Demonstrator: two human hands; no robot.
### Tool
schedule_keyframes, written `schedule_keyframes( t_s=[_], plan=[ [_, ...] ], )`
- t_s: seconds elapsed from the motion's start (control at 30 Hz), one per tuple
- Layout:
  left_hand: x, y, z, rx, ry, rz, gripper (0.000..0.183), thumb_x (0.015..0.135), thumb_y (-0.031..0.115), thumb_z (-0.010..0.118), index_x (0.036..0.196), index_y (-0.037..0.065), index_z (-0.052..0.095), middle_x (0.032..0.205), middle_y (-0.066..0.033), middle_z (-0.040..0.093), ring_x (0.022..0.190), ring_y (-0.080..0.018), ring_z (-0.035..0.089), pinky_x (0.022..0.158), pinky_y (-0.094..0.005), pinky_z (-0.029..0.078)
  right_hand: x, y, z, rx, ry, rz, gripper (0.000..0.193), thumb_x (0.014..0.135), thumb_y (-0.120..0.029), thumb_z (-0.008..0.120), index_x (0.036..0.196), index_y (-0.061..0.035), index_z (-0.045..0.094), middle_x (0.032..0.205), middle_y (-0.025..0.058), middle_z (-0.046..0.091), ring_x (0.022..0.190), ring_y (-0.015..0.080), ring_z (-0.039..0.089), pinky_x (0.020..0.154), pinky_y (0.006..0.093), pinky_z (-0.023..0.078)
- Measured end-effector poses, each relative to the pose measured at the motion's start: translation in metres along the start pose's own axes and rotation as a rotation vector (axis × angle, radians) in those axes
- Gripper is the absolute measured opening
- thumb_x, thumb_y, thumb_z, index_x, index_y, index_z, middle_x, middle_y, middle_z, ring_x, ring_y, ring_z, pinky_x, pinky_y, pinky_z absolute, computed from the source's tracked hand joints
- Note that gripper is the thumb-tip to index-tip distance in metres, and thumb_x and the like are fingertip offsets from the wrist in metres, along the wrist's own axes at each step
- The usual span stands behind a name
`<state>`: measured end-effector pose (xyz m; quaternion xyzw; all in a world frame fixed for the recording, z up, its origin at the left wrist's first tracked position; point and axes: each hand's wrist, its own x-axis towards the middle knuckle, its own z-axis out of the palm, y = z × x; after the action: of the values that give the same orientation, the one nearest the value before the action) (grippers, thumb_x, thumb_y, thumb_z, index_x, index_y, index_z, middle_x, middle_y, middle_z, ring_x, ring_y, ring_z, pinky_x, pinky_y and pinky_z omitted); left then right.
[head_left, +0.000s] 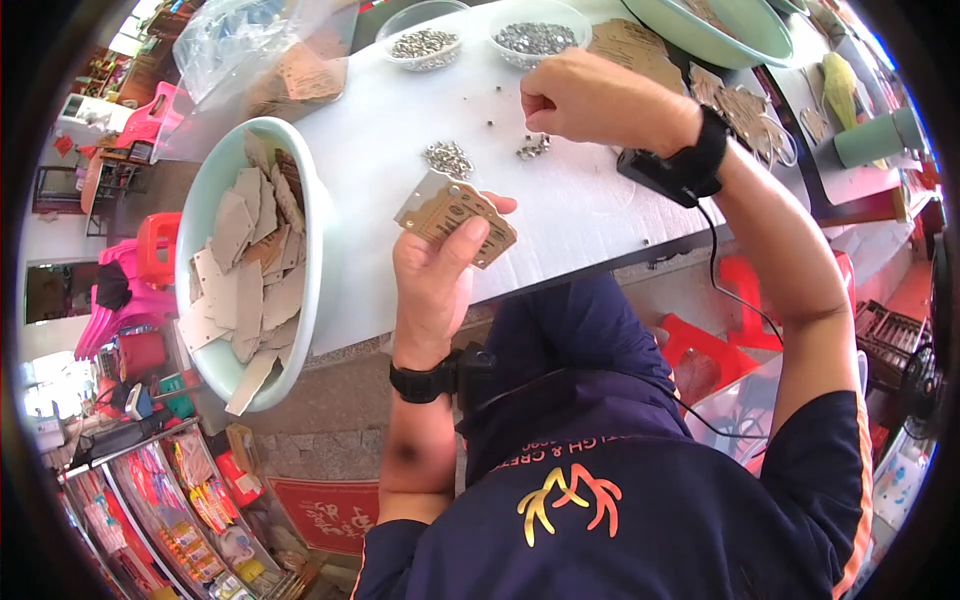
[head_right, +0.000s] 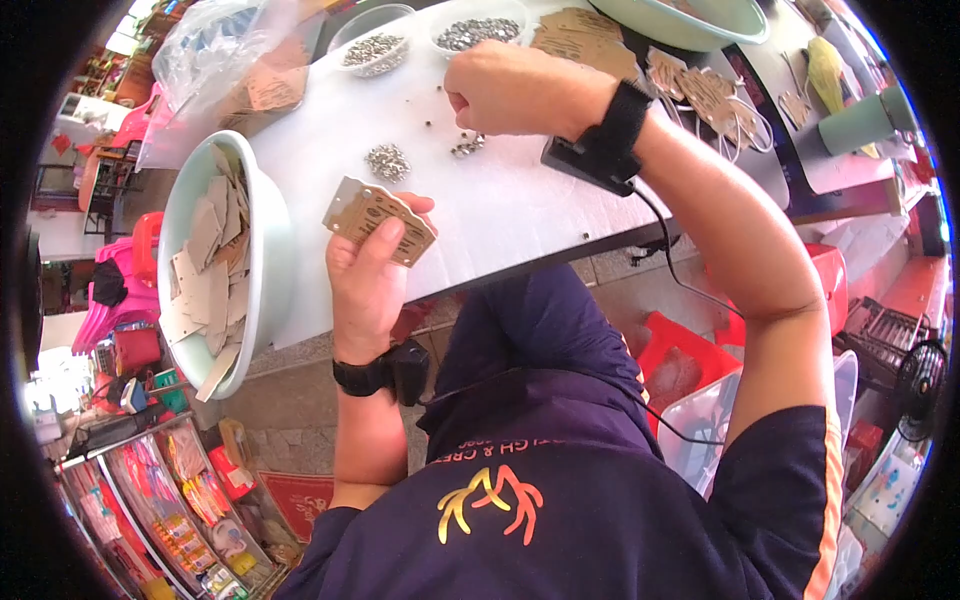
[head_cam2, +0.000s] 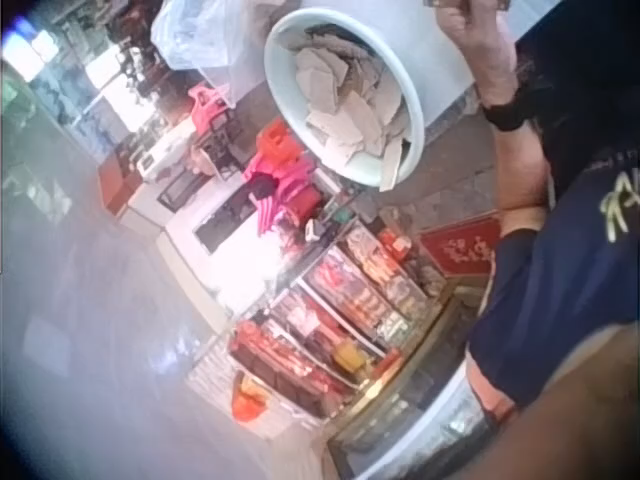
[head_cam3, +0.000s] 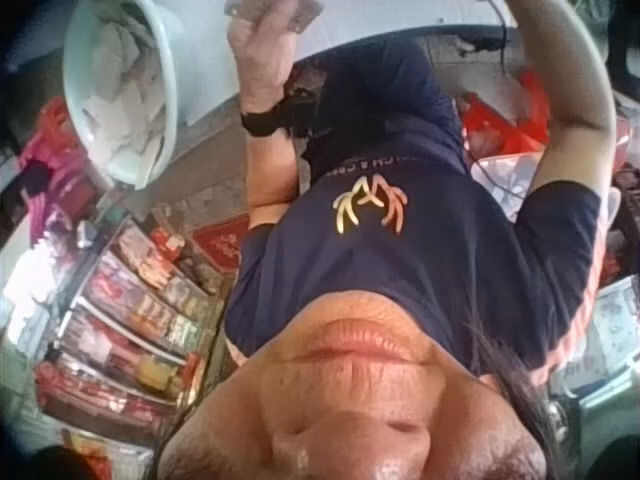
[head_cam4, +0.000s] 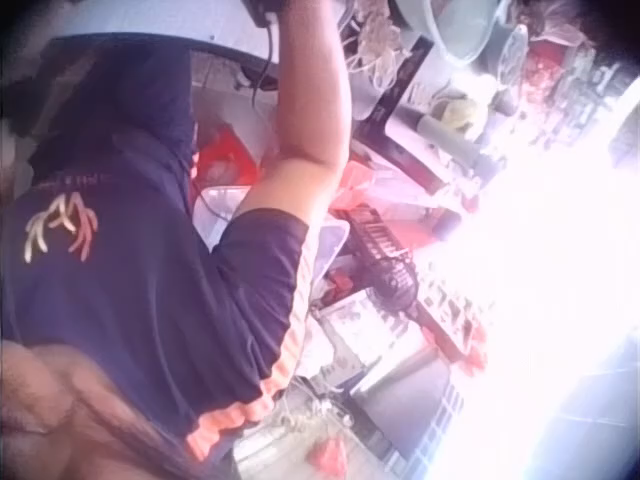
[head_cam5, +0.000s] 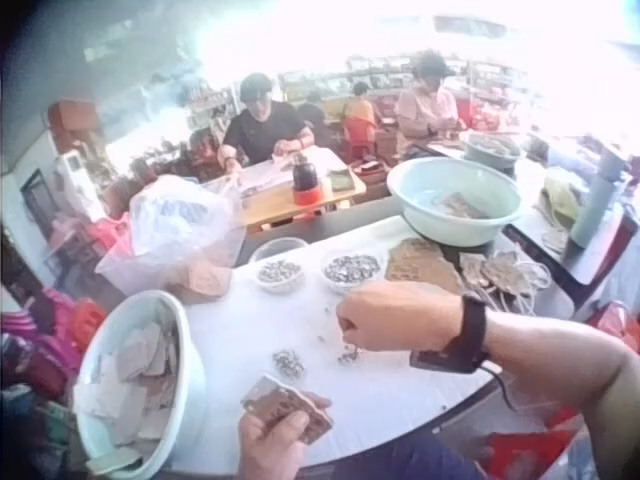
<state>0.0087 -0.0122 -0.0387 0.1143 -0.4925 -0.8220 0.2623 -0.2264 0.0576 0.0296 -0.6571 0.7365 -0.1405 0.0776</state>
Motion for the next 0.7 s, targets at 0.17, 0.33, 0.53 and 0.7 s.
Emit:
schedule_keyframes(
  t_s=[0.17, 0.33, 0.53, 0.7],
  plan=[
    [-0.001, 0.003, -0.002, -0.044, -0.006, -0.004, 0.024, 0.091, 0.006, 0.061, 0.114, 0.002, 0.061, 0.107, -0.0139, 0.066, 0.103, -0.0211, 0.063, 0.087, -0.0344, 0.052, -0.043, -0.012, -0.031, 0.068, -0.226, -0.13, 0.015, 0.078, -0.015, 0.07, 0.081, -0.0023, 0.063, 0.072, 0.0098, 0.064, 0.073, 0.0263, 0.064, 0.067, 0.0363, 0.049],
    [0.003, 0.001, 0.001, -0.031, -0.047, 0.048, 0.024, 0.091, 0.005, 0.06, 0.115, 0.002, 0.061, 0.106, -0.0132, 0.067, 0.104, -0.0217, 0.063, 0.086, -0.0339, 0.05, -0.098, -0.002, -0.031, 0.21, -0.374, -0.115, 0.017, 0.077, -0.011, 0.072, 0.086, -0.0025, 0.06, 0.078, 0.0108, 0.063, 0.076, 0.0283, 0.064, 0.066, 0.0377, 0.049],
    [0.0, 0.001, 0.003, 0.045, -0.025, 0.045, 0.024, 0.091, 0.007, 0.059, 0.114, 0.003, 0.058, 0.107, -0.0156, 0.065, 0.096, -0.0185, 0.063, 0.084, -0.033, 0.051, -0.13, -0.005, -0.01, 0.277, -0.25, 0.001, 0.012, 0.081, -0.01, 0.066, 0.088, -0.0018, 0.06, 0.085, 0.0144, 0.062, 0.083, 0.0326, 0.063, 0.073, 0.0403, 0.049],
    [0.0, 0.001, 0.002, 0.021, -0.028, 0.028, 0.022, 0.091, 0.005, 0.059, 0.112, 0.001, 0.061, 0.105, -0.014, 0.067, 0.099, -0.0185, 0.063, 0.086, -0.0326, 0.049, -0.132, -0.006, -0.007, 0.281, -0.154, -0.02, 0.01, 0.085, -0.01, 0.063, 0.088, 0.0, 0.06, 0.085, 0.016, 0.061, 0.084, 0.0352, 0.061, 0.074, 0.0412, 0.049]
  ],
)
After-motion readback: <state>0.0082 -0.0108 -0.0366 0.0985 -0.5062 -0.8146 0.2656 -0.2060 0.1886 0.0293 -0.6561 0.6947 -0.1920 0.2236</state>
